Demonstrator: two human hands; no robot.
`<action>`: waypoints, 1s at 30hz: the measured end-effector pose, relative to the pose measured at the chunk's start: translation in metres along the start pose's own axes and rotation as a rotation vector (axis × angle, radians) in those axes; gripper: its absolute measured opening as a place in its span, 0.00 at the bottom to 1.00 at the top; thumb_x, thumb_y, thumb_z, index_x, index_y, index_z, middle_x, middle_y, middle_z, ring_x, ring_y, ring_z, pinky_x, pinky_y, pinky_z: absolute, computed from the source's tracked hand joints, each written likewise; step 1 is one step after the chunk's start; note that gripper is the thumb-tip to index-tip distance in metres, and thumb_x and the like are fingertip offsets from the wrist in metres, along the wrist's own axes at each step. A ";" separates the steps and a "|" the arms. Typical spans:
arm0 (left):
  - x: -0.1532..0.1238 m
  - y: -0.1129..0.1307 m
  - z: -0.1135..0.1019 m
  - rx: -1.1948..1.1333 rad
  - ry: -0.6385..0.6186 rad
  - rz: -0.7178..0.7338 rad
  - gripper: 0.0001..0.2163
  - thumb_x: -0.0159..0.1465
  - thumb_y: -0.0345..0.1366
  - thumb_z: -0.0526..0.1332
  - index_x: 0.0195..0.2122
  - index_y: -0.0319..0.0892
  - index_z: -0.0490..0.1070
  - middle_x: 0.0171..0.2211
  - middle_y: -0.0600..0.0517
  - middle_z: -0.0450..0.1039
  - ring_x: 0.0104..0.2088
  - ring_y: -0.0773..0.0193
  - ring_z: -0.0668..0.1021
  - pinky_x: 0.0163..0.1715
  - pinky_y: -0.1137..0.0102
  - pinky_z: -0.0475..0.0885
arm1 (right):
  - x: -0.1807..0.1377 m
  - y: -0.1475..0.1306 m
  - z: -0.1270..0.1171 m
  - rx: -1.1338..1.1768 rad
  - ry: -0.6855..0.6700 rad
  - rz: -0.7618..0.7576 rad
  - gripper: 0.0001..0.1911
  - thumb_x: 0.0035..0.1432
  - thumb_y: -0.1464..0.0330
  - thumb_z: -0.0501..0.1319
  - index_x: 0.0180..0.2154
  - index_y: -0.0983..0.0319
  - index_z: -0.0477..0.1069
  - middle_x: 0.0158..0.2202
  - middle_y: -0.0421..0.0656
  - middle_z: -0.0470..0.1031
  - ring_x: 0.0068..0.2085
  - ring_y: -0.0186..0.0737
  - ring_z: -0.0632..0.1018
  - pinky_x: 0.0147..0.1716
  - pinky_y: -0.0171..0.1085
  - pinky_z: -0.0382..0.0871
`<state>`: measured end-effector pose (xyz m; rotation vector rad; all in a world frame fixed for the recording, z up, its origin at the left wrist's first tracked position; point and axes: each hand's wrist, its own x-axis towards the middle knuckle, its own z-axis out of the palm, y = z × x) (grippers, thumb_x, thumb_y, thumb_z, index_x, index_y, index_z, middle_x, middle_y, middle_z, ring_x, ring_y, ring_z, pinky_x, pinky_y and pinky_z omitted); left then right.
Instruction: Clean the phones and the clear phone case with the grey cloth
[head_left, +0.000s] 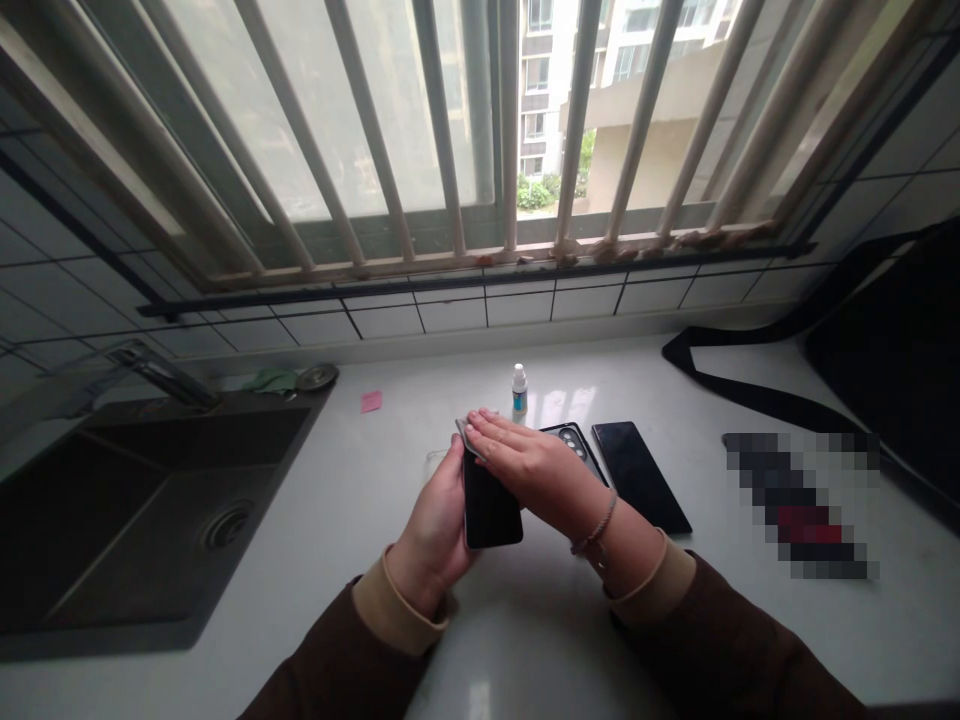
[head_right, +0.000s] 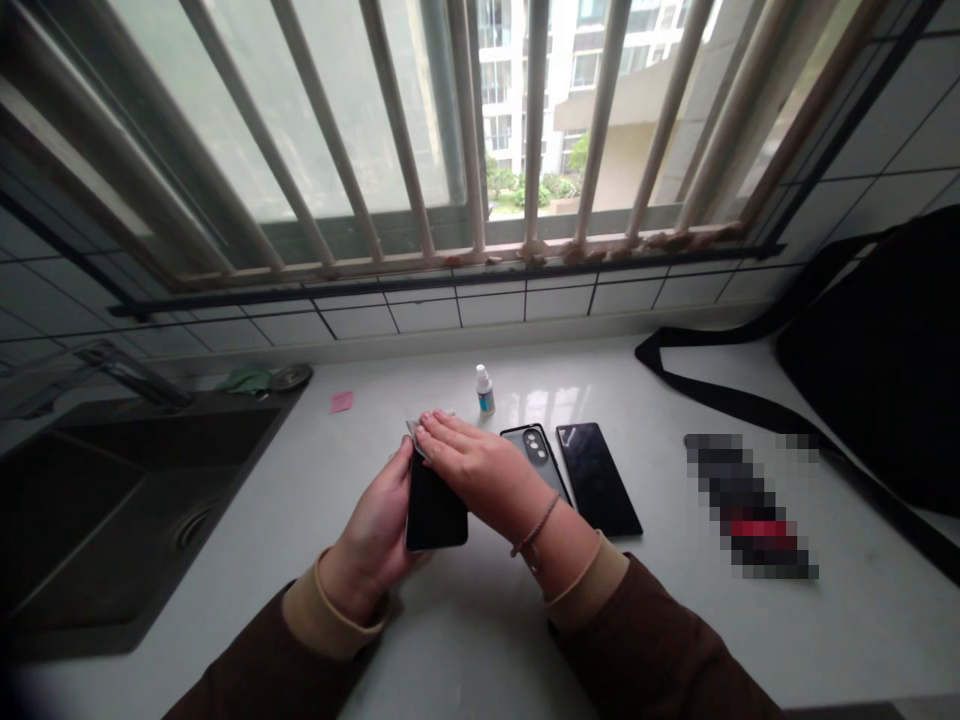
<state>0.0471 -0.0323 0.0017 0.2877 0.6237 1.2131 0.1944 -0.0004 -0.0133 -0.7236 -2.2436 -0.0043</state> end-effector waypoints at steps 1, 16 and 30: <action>0.000 0.000 0.001 -0.002 0.004 0.010 0.21 0.78 0.41 0.56 0.69 0.42 0.70 0.60 0.45 0.80 0.61 0.59 0.81 0.67 0.67 0.70 | 0.000 0.000 0.000 0.004 0.001 0.007 0.23 0.73 0.77 0.59 0.66 0.65 0.72 0.67 0.55 0.73 0.69 0.49 0.73 0.71 0.50 0.70; -0.002 0.016 0.007 0.028 0.196 0.021 0.24 0.78 0.49 0.51 0.50 0.33 0.79 0.40 0.39 0.83 0.41 0.56 0.86 0.50 0.61 0.83 | 0.001 -0.023 0.015 0.097 -0.024 -0.052 0.21 0.71 0.80 0.56 0.60 0.63 0.75 0.64 0.52 0.77 0.68 0.43 0.75 0.70 0.43 0.68; -0.001 0.054 -0.003 -0.001 0.329 0.187 0.31 0.76 0.57 0.45 0.45 0.35 0.77 0.35 0.41 0.80 0.29 0.53 0.83 0.30 0.58 0.81 | 0.001 -0.042 0.011 0.204 -0.106 -0.216 0.18 0.76 0.76 0.53 0.61 0.65 0.73 0.67 0.48 0.74 0.72 0.38 0.68 0.76 0.42 0.59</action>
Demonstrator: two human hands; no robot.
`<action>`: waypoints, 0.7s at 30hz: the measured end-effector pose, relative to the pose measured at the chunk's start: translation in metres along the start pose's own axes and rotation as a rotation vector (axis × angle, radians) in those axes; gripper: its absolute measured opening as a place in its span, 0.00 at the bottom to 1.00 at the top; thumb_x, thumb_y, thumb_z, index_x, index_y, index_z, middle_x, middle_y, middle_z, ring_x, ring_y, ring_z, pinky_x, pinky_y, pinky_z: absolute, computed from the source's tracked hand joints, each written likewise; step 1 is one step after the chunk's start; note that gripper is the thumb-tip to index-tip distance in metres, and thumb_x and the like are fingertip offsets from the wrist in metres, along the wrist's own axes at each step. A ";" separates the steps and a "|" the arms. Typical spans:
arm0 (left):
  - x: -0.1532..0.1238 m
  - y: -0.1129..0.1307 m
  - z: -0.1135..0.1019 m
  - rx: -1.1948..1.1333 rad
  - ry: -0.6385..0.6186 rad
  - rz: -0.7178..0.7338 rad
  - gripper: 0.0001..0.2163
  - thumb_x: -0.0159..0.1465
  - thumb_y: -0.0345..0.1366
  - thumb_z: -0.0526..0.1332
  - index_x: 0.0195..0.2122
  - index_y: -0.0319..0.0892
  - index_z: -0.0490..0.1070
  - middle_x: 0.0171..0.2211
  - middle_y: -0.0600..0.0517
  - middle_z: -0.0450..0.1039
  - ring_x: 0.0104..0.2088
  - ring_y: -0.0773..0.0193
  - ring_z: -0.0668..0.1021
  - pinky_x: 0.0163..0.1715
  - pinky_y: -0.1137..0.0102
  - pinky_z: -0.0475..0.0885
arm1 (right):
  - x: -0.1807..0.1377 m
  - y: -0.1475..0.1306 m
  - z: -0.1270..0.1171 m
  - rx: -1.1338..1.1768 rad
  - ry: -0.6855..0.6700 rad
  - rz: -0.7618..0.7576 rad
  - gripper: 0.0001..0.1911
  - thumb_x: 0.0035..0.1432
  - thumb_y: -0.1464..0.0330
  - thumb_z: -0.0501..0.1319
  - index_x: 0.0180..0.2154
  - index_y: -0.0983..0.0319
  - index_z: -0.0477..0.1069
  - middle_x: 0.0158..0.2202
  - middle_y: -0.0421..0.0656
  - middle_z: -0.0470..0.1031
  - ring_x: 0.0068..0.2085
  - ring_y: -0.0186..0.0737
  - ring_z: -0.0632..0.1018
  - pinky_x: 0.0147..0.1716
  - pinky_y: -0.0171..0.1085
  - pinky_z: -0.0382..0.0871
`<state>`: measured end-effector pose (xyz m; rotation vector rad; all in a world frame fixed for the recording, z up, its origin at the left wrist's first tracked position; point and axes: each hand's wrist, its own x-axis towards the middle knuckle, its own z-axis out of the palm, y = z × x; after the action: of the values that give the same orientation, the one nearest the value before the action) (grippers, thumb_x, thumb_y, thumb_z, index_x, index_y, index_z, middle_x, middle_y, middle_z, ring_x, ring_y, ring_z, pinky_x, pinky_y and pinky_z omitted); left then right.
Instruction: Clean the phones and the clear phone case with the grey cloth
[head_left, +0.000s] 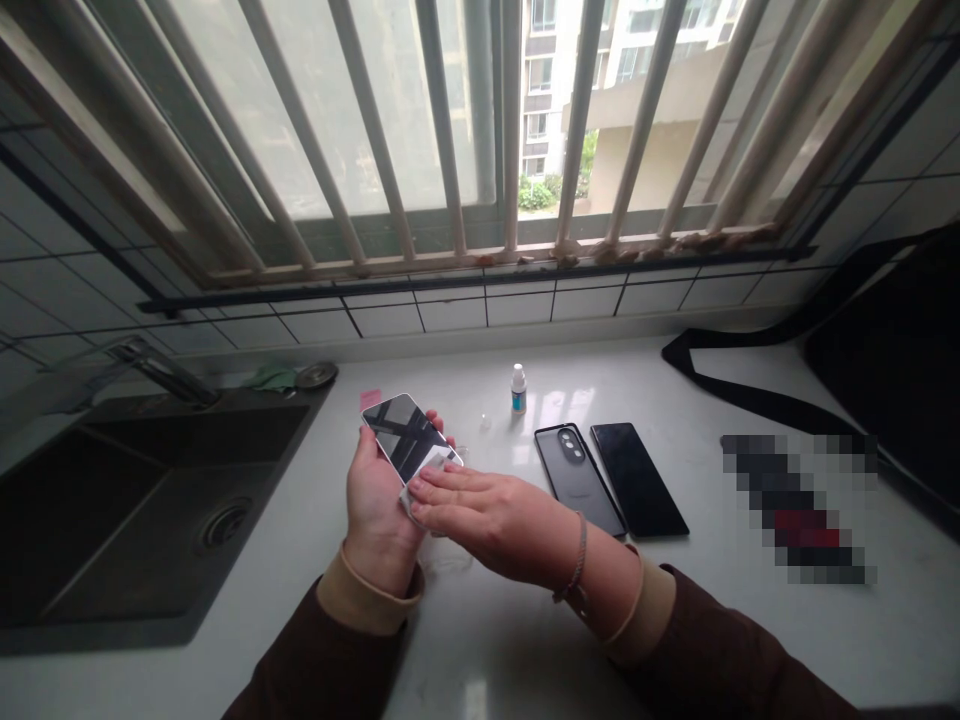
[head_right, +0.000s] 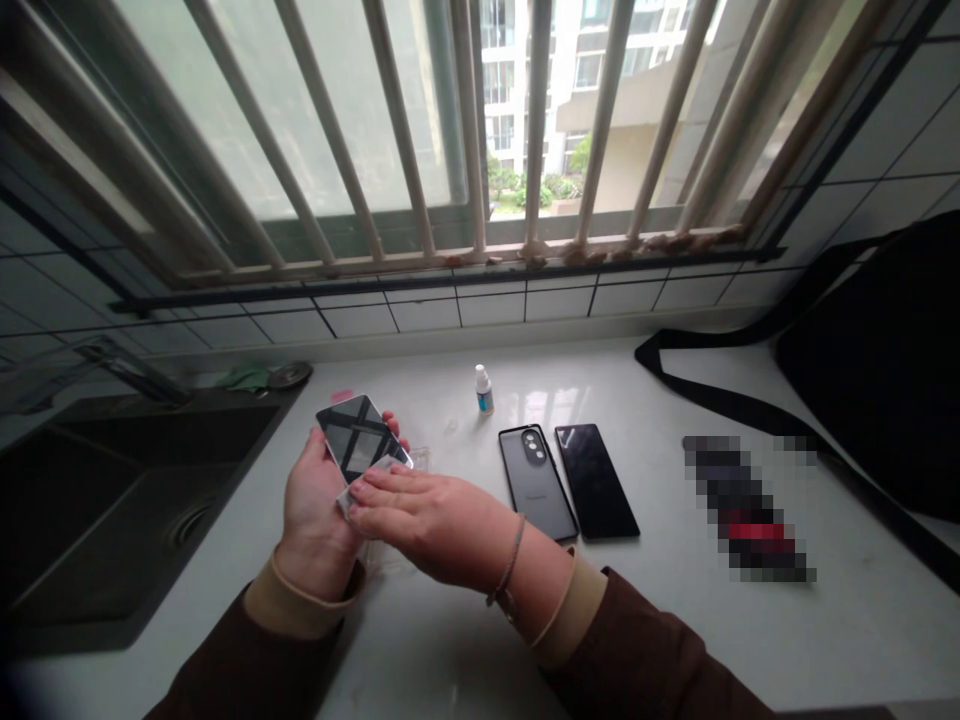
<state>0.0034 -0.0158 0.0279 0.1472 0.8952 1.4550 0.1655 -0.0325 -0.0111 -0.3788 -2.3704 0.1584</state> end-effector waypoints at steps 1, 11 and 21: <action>0.000 0.001 0.000 -0.005 0.000 0.003 0.31 0.76 0.57 0.45 0.46 0.35 0.77 0.35 0.41 0.80 0.30 0.53 0.83 0.30 0.58 0.81 | 0.000 0.000 -0.001 -0.003 -0.009 0.000 0.18 0.76 0.76 0.53 0.62 0.64 0.73 0.68 0.48 0.74 0.72 0.38 0.68 0.76 0.42 0.59; -0.004 -0.011 0.004 0.069 -0.063 -0.047 0.27 0.78 0.52 0.47 0.49 0.33 0.78 0.36 0.39 0.82 0.33 0.54 0.84 0.37 0.59 0.84 | -0.001 0.005 0.004 -0.050 0.034 0.068 0.18 0.73 0.78 0.56 0.60 0.70 0.75 0.66 0.52 0.75 0.69 0.44 0.74 0.73 0.42 0.64; -0.011 -0.034 0.006 0.032 -0.215 -0.186 0.22 0.78 0.46 0.54 0.50 0.32 0.80 0.46 0.37 0.84 0.46 0.58 0.86 0.54 0.68 0.80 | -0.001 0.015 -0.005 -0.205 0.154 0.144 0.20 0.73 0.79 0.54 0.61 0.74 0.75 0.65 0.56 0.75 0.69 0.47 0.73 0.73 0.43 0.65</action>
<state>0.0354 -0.0289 0.0168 0.2332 0.7370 1.2266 0.1727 -0.0185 -0.0114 -0.6369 -2.2130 -0.0464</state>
